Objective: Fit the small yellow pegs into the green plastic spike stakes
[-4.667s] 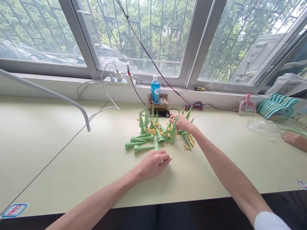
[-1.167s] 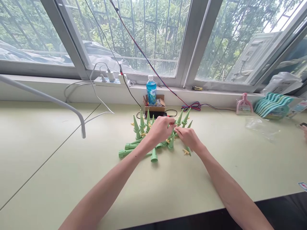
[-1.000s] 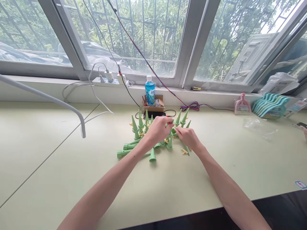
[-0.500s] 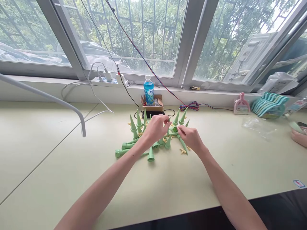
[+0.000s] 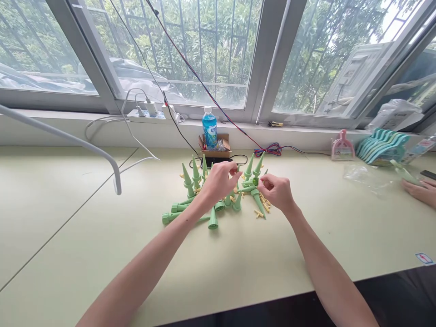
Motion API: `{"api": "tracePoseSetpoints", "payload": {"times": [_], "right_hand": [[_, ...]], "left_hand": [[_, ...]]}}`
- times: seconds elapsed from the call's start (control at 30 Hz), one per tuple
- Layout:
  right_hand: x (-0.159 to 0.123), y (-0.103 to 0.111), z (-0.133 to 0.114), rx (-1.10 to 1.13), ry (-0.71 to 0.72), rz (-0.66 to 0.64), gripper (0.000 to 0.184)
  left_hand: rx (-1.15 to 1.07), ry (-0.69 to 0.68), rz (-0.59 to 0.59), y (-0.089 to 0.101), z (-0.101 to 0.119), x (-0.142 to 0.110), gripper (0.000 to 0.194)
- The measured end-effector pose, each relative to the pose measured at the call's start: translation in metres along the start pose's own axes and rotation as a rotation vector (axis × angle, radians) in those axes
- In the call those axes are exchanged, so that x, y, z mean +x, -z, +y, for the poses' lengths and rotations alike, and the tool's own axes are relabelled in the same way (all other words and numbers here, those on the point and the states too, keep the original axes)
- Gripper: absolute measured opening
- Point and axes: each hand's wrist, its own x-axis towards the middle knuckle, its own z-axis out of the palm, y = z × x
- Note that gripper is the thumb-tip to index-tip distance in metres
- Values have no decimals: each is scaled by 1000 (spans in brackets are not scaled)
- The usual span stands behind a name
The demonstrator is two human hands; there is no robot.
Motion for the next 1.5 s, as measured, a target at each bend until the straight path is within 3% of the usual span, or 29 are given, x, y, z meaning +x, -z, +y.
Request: {"api": "tracePoseSetpoints", "payload": {"times": [0.17, 0.3, 0.4, 0.53, 0.67, 0.77, 0.87, 1.07, 1.2, 1.33, 1.5], "right_hand": [[5, 9, 2, 136, -135, -47, 15], [9, 21, 5, 258, -277, -163, 17], [12, 34, 7, 339, -375, -274, 16], [15, 47, 7, 480, -426, -423, 15], [11, 33, -5, 634, -406, -644, 15], [3, 9, -23, 669, -405, -812, 13], [-7, -10, -38, 732, -420, -884, 14], [-19, -18, -51, 720, -415, -873, 15], [-21, -17, -53, 687, -326, -812, 20], [-19, -12, -49, 554, -159, -577, 27], [-16, -15, -26, 240, -106, -213, 33]], "left_hand": [[-11, 12, 8, 4, 0, 1, 25], [0, -24, 115, 18, 6, -4, 33], [-14, -75, 162, 27, 9, -23, 31], [-96, -184, 33, 27, 4, -65, 25], [-171, -114, -102, 15, -6, -102, 18], [-206, -102, -141, 4, -11, -117, 34], [-188, -100, -144, -5, -12, -125, 43], [-179, -39, -161, -7, -7, -133, 30], [-196, -56, -94, -8, -4, -133, 23], [-215, -15, -53, -10, -6, -133, 19], [-280, 94, -44, -10, -9, -132, 16]]}}
